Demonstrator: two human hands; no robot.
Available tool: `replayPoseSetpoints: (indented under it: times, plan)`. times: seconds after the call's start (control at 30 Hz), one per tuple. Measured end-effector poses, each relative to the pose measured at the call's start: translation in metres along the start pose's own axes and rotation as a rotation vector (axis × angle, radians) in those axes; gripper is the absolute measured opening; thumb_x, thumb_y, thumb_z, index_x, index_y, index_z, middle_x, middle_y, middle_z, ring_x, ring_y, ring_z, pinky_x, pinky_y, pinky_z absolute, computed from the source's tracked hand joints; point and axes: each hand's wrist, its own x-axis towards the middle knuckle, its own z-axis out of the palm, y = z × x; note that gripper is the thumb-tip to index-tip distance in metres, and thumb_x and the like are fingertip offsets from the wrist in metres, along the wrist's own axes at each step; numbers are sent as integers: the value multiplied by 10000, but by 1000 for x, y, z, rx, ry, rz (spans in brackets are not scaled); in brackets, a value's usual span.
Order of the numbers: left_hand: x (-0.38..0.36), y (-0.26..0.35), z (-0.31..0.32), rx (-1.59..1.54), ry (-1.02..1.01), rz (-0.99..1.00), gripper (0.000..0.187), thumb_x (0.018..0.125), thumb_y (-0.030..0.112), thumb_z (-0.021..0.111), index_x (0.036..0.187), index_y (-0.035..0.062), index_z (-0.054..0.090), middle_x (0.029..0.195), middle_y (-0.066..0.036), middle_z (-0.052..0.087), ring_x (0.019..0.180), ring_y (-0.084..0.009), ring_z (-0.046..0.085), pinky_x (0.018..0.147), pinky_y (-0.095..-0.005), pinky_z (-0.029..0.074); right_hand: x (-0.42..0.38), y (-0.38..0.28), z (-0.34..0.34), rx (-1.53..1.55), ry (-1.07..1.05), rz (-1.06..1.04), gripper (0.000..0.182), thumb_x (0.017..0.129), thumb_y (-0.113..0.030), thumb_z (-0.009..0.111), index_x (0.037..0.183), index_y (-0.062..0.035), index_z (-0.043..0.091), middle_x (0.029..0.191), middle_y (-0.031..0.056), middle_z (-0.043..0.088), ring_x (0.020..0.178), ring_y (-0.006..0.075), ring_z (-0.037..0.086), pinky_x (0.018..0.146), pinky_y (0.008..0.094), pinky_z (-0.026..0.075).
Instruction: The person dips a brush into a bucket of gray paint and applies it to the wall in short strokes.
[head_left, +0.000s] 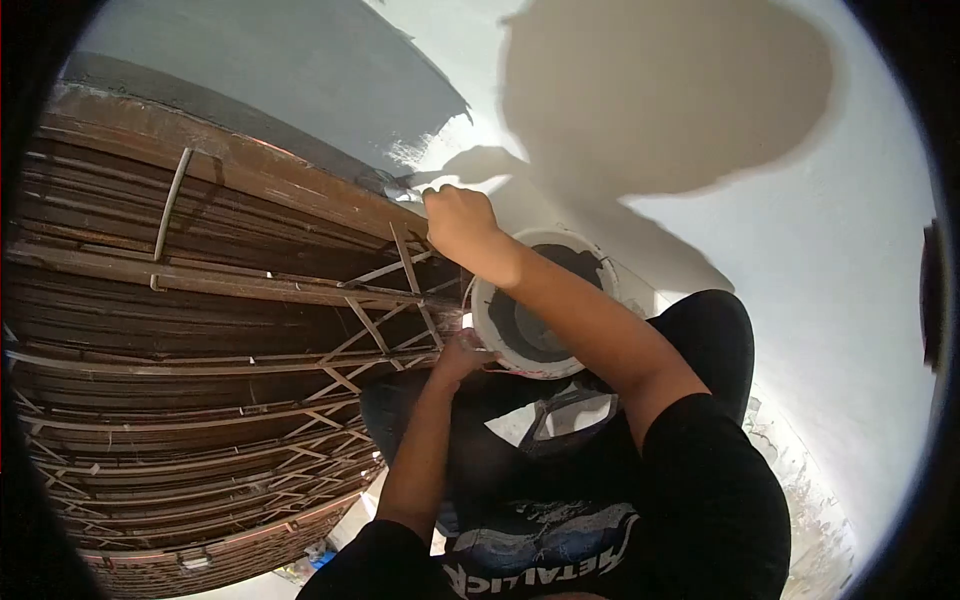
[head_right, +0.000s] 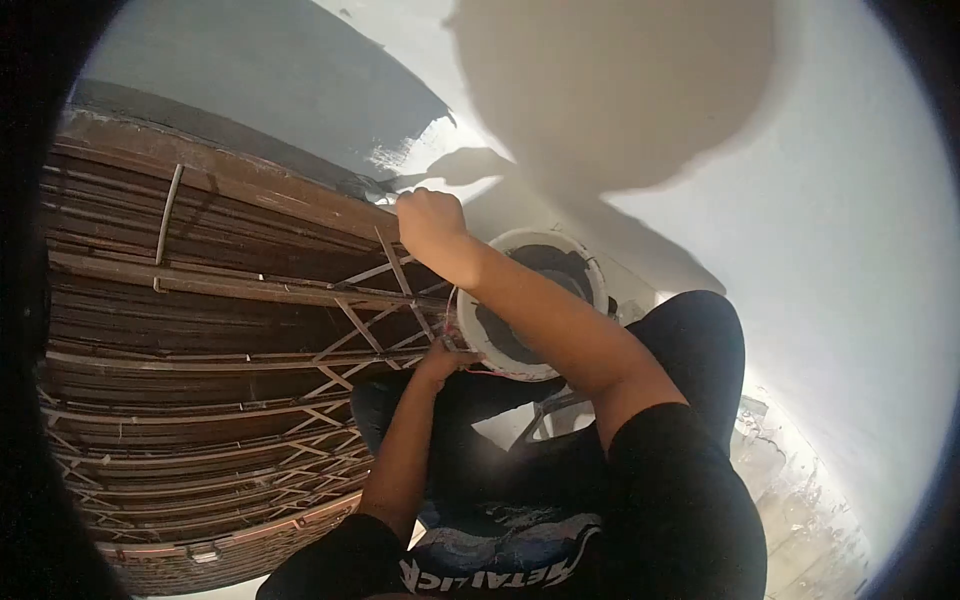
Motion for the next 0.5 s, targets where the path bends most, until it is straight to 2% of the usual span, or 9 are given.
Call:
replayPoseSetpoints:
  times: [0.07, 0.17, 0.2, 0.3, 0.37, 0.47, 0.5]
  plan:
    - [-18, 21, 3, -8, 6, -5, 609, 620, 117, 871, 1115, -6, 538, 1056, -117, 620, 959, -240, 610, 835, -374, 497, -3, 9, 3, -4, -51, 36, 180, 715, -75, 586, 848, 29, 650, 802, 212, 655, 765, 374, 668, 679, 445, 540]
    - [14, -19, -4, 15, 48, 29, 619, 603, 116, 876, 1102, -3, 530, 1072, -149, 640, 944, -259, 612, 824, -376, 474, -11, 27, 12, -25, -75, 108, 182, 717, -105, 595, 837, 12, 665, 824, 224, 662, 786, 376, 670, 702, 454, 537]
    - [12, -13, -4, 32, 40, 5, 651, 596, 116, 881, 1127, -2, 524, 1071, -141, 629, 966, -260, 606, 844, -375, 476, -14, 33, 13, -34, -74, 140, 184, 718, -116, 598, 836, 5, 670, 834, 229, 666, 796, 375, 670, 712, 457, 536]
    - [3, -8, -5, 70, 42, -60, 732, 573, 118, 894, 1183, -2, 509, 1092, -131, 602, 1020, -262, 591, 882, -372, 481, -23, 40, -18, -50, -213, 242, 207, 734, -156, 601, 843, 4, 673, 858, 232, 678, 831, 370, 669, 749, 455, 530]
    - [18, -24, -6, 64, 69, -42, 764, 559, 123, 902, 1199, -2, 505, 1138, -140, 591, 1039, -262, 584, 878, -370, 485, -22, 33, -36, -61, -190, 284, 204, 755, -158, 599, 864, -9, 684, 851, 212, 687, 830, 355, 679, 759, 427, 536]
    - [-20, 29, 4, 69, 89, -28, 799, 547, 111, 909, 1215, -19, 492, 1218, -148, 558, 1076, -250, 569, 868, -364, 491, -15, 14, -61, 50, -65, 296, 212, 799, -163, 574, 901, -8, 677, 847, 219, 682, 834, 373, 669, 773, 427, 528]
    - [-13, 21, 3, 68, 104, -19, 771, 549, 112, 910, 1194, -23, 510, 1186, -143, 577, 1057, -239, 579, 858, -358, 496, -12, 5, -68, 116, -12, 293, 217, 815, -165, 563, 915, -5, 670, 847, 228, 677, 836, 386, 661, 778, 434, 522]
